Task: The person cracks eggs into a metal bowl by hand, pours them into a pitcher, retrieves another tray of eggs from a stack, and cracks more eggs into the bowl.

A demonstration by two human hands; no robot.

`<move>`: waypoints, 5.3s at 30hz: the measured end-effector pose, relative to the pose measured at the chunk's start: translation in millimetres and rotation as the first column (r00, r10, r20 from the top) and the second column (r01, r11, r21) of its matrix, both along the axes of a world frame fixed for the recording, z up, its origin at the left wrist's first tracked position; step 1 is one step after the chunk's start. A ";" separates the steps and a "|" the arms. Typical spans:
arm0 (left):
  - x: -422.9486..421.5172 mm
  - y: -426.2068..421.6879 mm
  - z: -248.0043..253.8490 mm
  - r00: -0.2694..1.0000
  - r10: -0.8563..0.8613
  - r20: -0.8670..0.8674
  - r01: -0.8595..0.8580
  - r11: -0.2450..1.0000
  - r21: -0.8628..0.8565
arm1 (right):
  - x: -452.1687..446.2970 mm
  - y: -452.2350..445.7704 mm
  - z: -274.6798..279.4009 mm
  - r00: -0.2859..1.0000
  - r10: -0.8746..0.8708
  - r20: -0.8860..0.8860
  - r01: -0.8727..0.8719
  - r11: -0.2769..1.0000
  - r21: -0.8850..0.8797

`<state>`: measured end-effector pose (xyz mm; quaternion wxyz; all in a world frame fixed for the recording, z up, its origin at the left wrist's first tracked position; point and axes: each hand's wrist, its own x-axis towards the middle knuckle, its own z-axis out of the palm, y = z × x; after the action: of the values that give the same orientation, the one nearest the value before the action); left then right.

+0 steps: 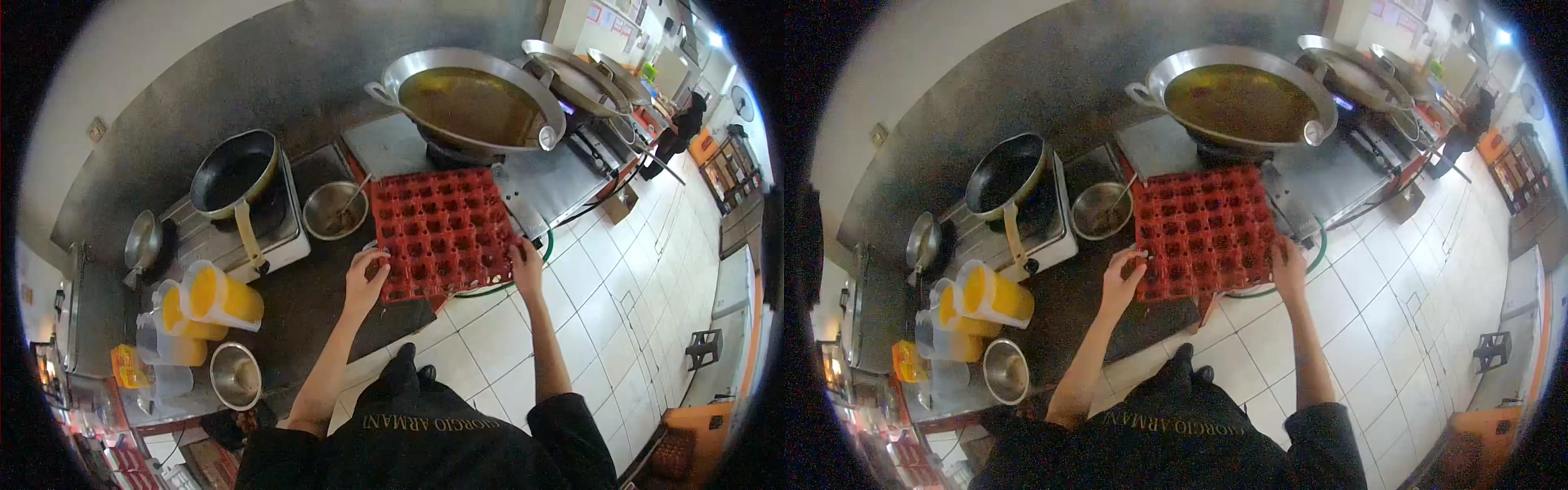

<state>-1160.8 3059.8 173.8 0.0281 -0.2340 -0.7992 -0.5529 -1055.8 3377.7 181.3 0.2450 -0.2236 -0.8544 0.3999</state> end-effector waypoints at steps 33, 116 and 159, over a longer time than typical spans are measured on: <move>-1.9 22.6 17.8 0.594 -0.249 0.765 0.192 0.967 0.166 | 16.8 15.8 -5.7 0.975 0.207 -0.084 -0.181 0.512 -0.840; 733.0 442.2 -330.6 0.732 -0.292 0.615 0.584 -0.194 -0.788 | 1475.6 -191.3 -206.3 -0.349 -0.651 0.674 0.847 -0.527 -0.072; 1977.8 1065.7 -648.9 -0.290 -0.635 0.716 0.660 -0.675 -0.331 | 1959.4 456.7 -655.4 -0.358 -0.861 0.360 -0.056 -0.365 -0.929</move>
<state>817.0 4125.6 -475.1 -0.5465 -0.7405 -0.3774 0.1021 903.6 3834.5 -474.1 0.6424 -0.5680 0.2034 0.4726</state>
